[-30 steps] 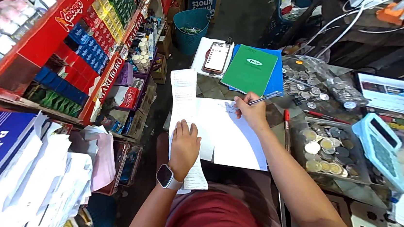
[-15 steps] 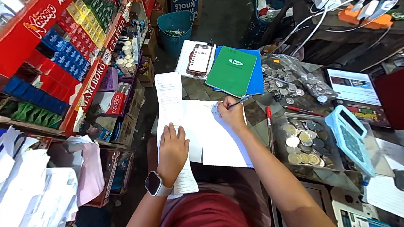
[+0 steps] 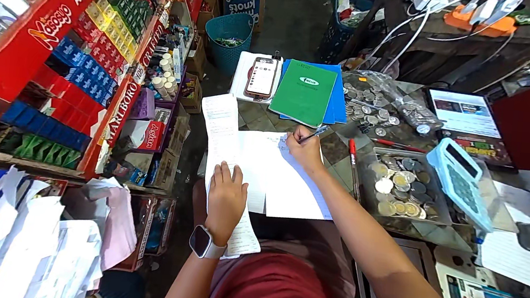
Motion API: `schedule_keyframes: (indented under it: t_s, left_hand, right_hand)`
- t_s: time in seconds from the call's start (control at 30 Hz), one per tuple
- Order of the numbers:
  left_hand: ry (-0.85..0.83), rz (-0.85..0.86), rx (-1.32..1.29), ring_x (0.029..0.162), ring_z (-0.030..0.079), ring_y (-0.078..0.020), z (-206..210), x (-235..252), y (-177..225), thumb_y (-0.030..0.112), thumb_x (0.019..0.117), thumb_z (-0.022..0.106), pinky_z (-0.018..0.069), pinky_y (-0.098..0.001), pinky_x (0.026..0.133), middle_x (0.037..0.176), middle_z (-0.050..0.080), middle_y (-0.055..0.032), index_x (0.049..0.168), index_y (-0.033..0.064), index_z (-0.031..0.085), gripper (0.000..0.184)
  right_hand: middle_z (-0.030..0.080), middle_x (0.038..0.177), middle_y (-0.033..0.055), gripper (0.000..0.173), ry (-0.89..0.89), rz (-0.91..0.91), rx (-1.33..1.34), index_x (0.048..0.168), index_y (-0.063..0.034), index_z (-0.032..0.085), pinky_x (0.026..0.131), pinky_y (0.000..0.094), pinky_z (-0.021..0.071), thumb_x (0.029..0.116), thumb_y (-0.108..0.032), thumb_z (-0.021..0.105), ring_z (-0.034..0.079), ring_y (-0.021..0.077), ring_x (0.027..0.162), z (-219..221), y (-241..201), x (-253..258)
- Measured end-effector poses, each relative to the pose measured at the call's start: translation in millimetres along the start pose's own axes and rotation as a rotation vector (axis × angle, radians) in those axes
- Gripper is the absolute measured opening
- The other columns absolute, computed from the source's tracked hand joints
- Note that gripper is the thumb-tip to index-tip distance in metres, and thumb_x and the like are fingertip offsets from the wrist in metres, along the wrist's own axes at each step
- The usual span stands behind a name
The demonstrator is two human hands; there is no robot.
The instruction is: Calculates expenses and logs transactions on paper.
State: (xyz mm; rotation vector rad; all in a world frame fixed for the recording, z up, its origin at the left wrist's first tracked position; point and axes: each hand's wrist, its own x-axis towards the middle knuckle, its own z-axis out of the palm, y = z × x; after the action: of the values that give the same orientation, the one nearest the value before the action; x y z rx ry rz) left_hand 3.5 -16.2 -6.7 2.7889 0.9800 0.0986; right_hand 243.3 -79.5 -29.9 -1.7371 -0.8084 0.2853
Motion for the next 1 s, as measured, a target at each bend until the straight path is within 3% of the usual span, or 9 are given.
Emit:
schedule_keyframes:
  t_s: [0.5,0.67,0.9,1.0]
  left_hand:
    - [0.008,0.001,-0.013,0.136,0.049,-0.0520,-0.5,-0.5,-0.3,0.033,0.1030,0.052,0.0433,-0.0586,0.109,0.145,0.050,-0.0353,0.141,0.0011,0.059,0.050]
    - [-0.147,-0.056,-0.043,0.144,0.039,-0.0501,-11.6,3.1,5.2,0.034,0.1063,0.046,0.0362,-0.0569,0.115,0.154,0.040,-0.0339,0.149,0.0033,0.051,0.053]
    - [-0.197,-0.063,-0.041,0.145,0.038,-0.0489,-15.6,6.8,11.4,0.034,0.1076,0.044,0.0351,-0.0556,0.116,0.157,0.037,-0.0329,0.150,0.0024,0.048,0.054]
    - [-0.176,-0.054,-0.047,0.145,0.039,-0.0485,-14.2,6.6,11.2,0.034,0.1074,0.045,0.0352,-0.0552,0.116,0.156,0.039,-0.0326,0.150,0.0019,0.049,0.053]
  right_hand:
    - [0.041,0.057,-0.0011,0.030,0.031,-0.025,-0.063,0.071,-0.0064,0.044,0.049,0.0206,0.0355,0.0965,-0.005,0.059,0.040,0.0048,0.049,0.1,0.9,-1.5]
    - [0.043,0.058,-0.0012,0.027,0.019,-0.042,-0.105,0.071,-0.0047,0.047,0.050,0.0215,0.0379,0.0939,-0.006,0.061,0.043,0.0042,0.050,-2.8,9.6,1.6]
    - [0.039,0.060,-0.0037,0.028,-0.004,-0.072,-0.126,0.070,-0.0055,0.044,0.053,0.0178,0.0338,0.0947,-0.007,0.058,0.038,0.0005,0.052,-7.3,8.7,1.8]
    - [0.045,0.060,-0.0027,0.028,-0.054,-0.042,-0.118,0.072,-0.0046,0.047,0.053,0.0174,0.0429,0.0954,-0.009,0.061,0.047,0.0005,0.052,-14.5,7.1,2.0]
